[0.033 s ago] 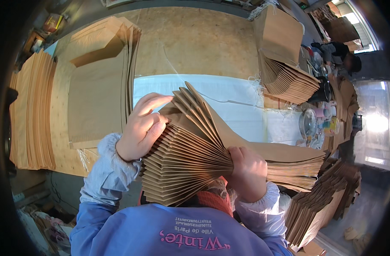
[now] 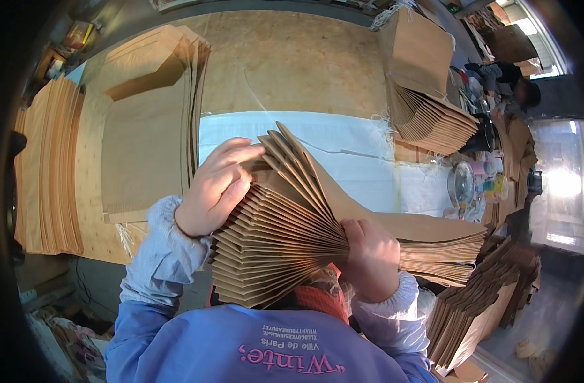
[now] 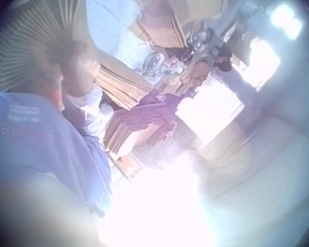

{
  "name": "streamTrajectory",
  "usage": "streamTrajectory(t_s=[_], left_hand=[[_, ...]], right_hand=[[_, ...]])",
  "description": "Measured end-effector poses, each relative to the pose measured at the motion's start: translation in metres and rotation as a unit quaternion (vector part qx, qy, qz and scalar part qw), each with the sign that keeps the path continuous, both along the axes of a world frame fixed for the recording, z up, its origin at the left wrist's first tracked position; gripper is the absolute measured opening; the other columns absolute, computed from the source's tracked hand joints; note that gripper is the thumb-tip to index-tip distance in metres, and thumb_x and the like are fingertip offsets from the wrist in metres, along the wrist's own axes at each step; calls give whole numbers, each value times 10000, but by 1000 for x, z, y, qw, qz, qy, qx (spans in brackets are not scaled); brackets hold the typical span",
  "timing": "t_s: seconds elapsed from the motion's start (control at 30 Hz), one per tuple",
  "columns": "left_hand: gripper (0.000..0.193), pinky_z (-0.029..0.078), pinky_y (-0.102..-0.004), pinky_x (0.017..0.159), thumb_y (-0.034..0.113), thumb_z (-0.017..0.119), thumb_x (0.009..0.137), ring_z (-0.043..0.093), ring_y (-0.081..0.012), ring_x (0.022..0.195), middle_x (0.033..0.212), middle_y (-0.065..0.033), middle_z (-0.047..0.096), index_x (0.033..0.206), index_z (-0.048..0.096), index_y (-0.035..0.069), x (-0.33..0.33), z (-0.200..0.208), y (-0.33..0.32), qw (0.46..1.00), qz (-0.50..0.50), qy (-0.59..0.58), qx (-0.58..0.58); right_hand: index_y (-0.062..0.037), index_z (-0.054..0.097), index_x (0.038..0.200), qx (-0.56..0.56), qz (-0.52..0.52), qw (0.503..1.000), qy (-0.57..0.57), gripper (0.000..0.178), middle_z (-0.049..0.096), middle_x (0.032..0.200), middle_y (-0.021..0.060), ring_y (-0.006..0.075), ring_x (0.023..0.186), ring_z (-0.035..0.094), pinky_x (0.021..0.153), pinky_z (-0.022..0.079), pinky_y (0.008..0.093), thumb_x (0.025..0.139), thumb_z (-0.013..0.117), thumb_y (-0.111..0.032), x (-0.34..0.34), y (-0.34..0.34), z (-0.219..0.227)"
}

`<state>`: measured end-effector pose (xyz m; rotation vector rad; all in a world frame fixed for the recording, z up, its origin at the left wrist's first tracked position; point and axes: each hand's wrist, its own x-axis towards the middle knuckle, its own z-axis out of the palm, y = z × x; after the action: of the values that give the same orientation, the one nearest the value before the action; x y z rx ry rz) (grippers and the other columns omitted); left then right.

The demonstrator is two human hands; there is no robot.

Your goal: The person gathers flat brown paper sheets, aligns them into a stack, and ties them with string. They repeat this process to create multiple bundles, then carry a stack of bundles to another area.

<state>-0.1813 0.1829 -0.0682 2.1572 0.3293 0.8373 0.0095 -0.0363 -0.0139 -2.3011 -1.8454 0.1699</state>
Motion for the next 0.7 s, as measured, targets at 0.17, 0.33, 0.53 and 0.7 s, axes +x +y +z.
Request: streamTrajectory(t_s=[0.17, 0.33, 0.53, 0.7], left_hand=[[270, 508, -382, 694, 247, 669, 887, 640, -343, 786, 898, -173, 630, 907, 561, 0, 7, 15, 4, 975, -37, 103, -191], [960, 403, -459, 966, 722, 714, 613, 595, -360, 984, 984, -224, 617, 1057, 575, -119, 42, 59, -46, 909, -163, 286, 255], [937, 374, -403, 932, 765, 674, 576, 590, -288, 921, 861, -175, 621, 1002, 621, -67, 63, 61, -91, 933, -60, 215, 283], [297, 454, -401, 753, 244, 698, 673, 663, -255, 795, 809, -97, 667, 868, 613, 36, 61, 50, -103, 917, -144, 315, 198]], right_hand=[[-80, 621, 975, -17, -24, 999, 20, 425, 645, 805, 93, 326, 702, 634, 602, 497, 425, 628, 817, -226, -3, 0, 2], [-64, 610, 1116, -131, -40, 989, 56, 532, 659, 901, 129, 353, 820, 642, 691, 512, 425, 667, 815, -263, -1, 3, 16], [10, 490, 1321, -132, 14, 926, 354, 662, 580, 1236, 253, 406, 1167, 532, 972, 442, 412, 842, 682, -404, 69, 2, 15], [-124, 666, 992, -82, 45, 994, -58, 194, 649, 737, 174, 403, 730, 634, 660, 491, 500, 808, 604, -138, 109, 5, 2]])
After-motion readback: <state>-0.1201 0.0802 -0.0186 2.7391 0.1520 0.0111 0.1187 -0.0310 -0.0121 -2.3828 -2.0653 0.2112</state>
